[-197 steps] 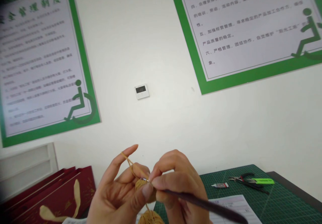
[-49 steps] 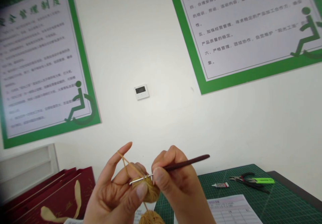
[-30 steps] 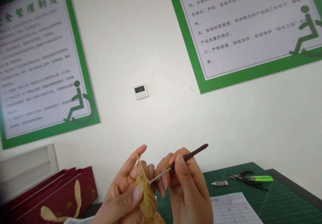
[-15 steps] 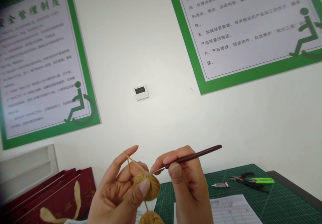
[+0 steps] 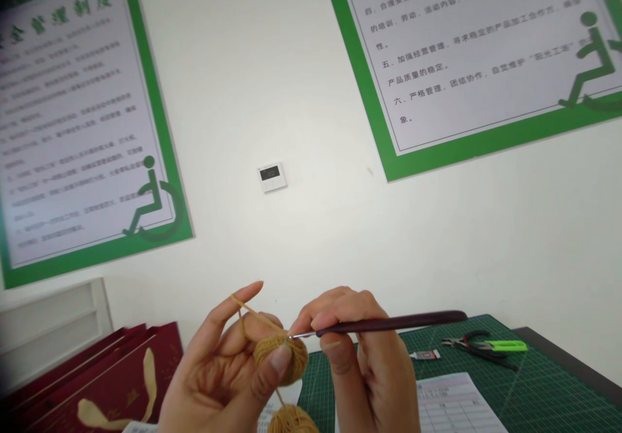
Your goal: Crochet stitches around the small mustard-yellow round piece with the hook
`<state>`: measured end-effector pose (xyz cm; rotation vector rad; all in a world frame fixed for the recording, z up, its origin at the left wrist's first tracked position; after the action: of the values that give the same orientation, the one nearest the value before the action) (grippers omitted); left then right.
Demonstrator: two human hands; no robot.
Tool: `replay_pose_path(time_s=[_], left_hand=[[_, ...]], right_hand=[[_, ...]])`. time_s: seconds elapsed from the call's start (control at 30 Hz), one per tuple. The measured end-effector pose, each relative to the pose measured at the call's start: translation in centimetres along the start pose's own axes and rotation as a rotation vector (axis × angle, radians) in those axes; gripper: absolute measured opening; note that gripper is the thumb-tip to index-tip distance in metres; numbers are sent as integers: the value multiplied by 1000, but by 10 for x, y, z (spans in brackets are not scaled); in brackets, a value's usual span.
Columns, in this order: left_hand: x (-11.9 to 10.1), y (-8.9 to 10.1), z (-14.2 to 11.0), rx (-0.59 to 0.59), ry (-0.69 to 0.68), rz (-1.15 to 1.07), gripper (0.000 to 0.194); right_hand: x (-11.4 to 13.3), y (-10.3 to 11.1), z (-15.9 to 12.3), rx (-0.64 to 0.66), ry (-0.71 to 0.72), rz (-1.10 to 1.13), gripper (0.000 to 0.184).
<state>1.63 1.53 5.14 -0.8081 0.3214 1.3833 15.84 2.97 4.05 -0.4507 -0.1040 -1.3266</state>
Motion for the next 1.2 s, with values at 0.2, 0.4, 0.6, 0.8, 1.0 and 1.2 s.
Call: replay_pose_path(time_s=[0.2,0.4,0.6,0.8,1.0,1.2], left_hand=[[-1,0,-1,-7,-12,37,54],[0,-2,-3,17,29,-13,59],[12,-1,-1,70,199,-203,77],[16,7,2,30,202,-213,79],[12,7,0,-5,170,-205,74],[-1,-7,-4,-75,-22,-42,73]], right_hand=[[22,-2,8,69,211,-213,13],[44,-11,9,84,509,-583,19],[37,-14,2,-41,520,-473,23],[-1,-5,3,2,132,-73,21],[-3,-7,-5,-71,279,-186,26],[14,-5,-11,-91,347,-423,29]])
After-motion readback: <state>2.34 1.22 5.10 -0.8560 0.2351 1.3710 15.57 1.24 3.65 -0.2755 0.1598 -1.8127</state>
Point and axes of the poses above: each hand's wrist, its own z-axis towards the middle knuckle, its own y-axis out of the back of the hand, x = y × z, the point moved 6 cm from there along z, towards the middle knuckle, and after that the axes turned 7 degrees about -y, right-handed, at the moved point
